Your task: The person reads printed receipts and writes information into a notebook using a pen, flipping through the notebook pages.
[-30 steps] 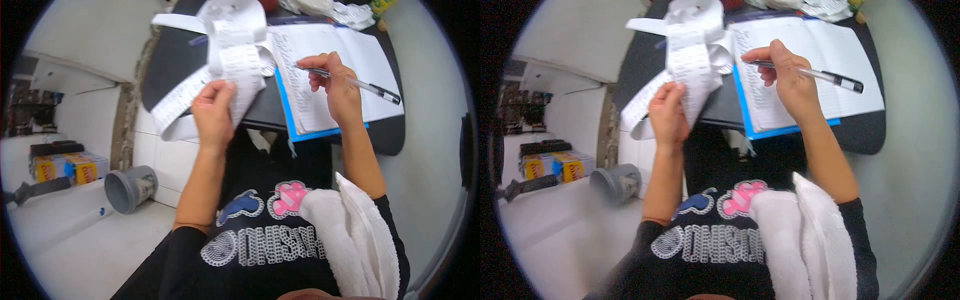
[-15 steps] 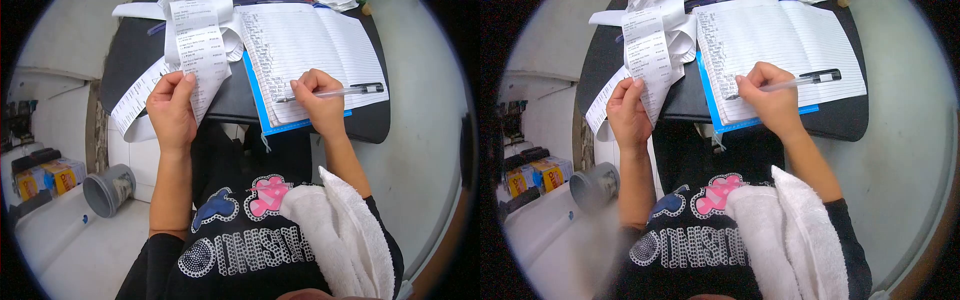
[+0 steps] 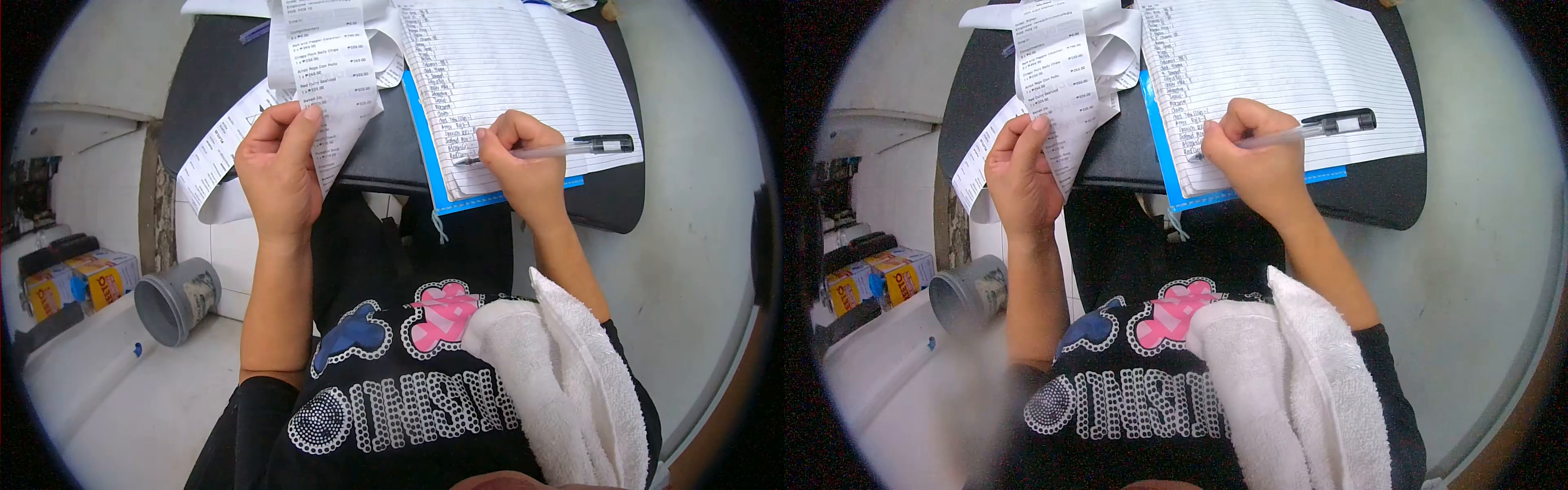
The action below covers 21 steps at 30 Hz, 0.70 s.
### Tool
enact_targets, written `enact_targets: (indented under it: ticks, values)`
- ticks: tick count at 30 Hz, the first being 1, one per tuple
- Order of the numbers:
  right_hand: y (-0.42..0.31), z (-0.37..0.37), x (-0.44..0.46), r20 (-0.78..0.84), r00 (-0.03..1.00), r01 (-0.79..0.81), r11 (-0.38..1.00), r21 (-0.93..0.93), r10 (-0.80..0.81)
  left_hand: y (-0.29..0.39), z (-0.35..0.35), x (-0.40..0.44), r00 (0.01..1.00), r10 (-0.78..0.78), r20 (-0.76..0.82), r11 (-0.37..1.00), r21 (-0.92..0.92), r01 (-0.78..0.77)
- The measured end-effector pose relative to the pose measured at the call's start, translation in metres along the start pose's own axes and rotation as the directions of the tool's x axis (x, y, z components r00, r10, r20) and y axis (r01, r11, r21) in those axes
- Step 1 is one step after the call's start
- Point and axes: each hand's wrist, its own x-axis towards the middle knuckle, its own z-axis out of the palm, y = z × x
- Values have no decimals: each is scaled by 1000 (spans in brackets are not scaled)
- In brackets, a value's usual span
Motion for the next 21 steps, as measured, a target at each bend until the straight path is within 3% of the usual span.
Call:
enact_targets:
  ticks: [21]
  values:
    - [2, 0, 0, -38, 999, 35, 999, 11, -34, 1, 0, -1, 1000, 8, -22, 1000, 11, -8]
